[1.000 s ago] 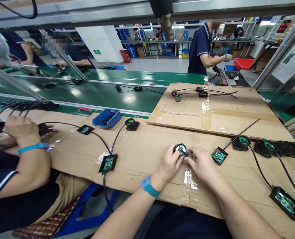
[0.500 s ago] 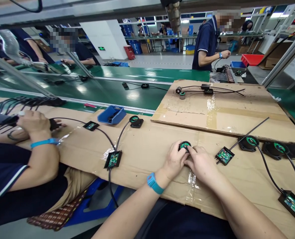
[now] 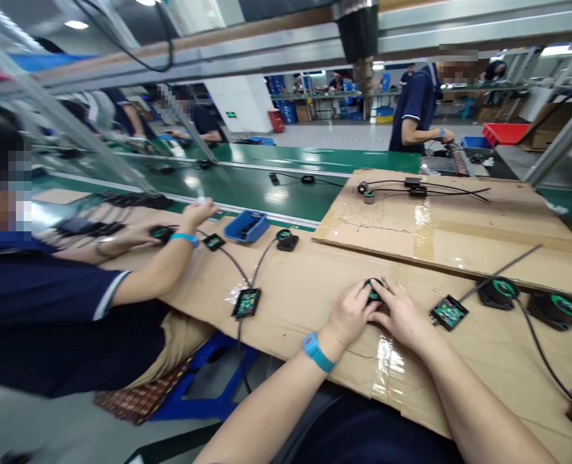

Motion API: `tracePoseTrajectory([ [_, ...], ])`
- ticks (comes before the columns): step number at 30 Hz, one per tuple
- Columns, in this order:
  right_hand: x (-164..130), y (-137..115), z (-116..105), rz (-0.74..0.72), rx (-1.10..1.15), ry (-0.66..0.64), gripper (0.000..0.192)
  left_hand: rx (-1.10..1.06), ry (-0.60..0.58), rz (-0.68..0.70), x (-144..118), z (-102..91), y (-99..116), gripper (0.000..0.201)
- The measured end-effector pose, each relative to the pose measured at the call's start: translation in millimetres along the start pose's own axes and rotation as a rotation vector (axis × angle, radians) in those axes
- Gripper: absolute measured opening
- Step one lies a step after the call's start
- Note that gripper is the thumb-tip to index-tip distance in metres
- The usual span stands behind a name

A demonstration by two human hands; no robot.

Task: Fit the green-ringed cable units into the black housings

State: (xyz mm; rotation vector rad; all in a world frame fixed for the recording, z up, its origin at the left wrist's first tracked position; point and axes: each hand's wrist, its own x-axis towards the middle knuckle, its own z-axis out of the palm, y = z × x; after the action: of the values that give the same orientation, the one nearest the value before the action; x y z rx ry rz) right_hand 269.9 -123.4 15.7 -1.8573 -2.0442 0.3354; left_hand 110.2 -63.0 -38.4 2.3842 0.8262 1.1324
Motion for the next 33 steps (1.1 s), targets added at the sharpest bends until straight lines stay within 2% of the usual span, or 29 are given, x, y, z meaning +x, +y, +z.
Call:
tracePoseTrajectory([
  [7, -2, 21, 19, -0.021, -0.053, 0.031, 0.071, -0.023, -0.059, -0.057, 7, -2.3, 2, 0.034],
  [10, 2, 23, 19, -0.029, -0.069, -0.002, 0.078, -0.062, -0.062, -0.110, 6, 2.6, -2, 0.062],
  [12, 6, 21, 17, -0.053, -0.076, -0.020, 0.074, -0.094, -0.073, -0.158, 6, 6.6, -5, 0.077],
  [15, 10, 15, 13, -0.093, -0.063, 0.001, 0.060, -0.130, -0.043, -0.152, 5, 7.8, -7, 0.065],
  [19, 8, 5, 11, -0.140, -0.003, 0.060, 0.053, -0.098, 0.121, -0.064, 3, -0.6, -2, 0.055],
  [21, 7, 1, 12, -0.113, 0.019, 0.028, 0.056, -0.057, 0.102, -0.101, 3, -5.5, 1, 0.046],
  [24, 8, -3, 13, -0.048, 0.032, -0.058, 0.064, -0.026, -0.028, -0.190, 4, -9.7, 4, 0.035],
  [27, 8, -6, 12, -0.029, 0.048, -0.079, 0.067, -0.009, -0.064, -0.165, 4, -10.7, 4, 0.034],
  [30, 2, -10, 4, 0.011, 0.071, -0.066, 0.068, 0.020, -0.032, -0.070, 0, -10.6, 0, 0.038],
  [33, -6, -15, -8, 0.061, 0.081, -0.022, 0.072, 0.038, 0.073, -0.012, -1, -9.2, -9, 0.042],
])
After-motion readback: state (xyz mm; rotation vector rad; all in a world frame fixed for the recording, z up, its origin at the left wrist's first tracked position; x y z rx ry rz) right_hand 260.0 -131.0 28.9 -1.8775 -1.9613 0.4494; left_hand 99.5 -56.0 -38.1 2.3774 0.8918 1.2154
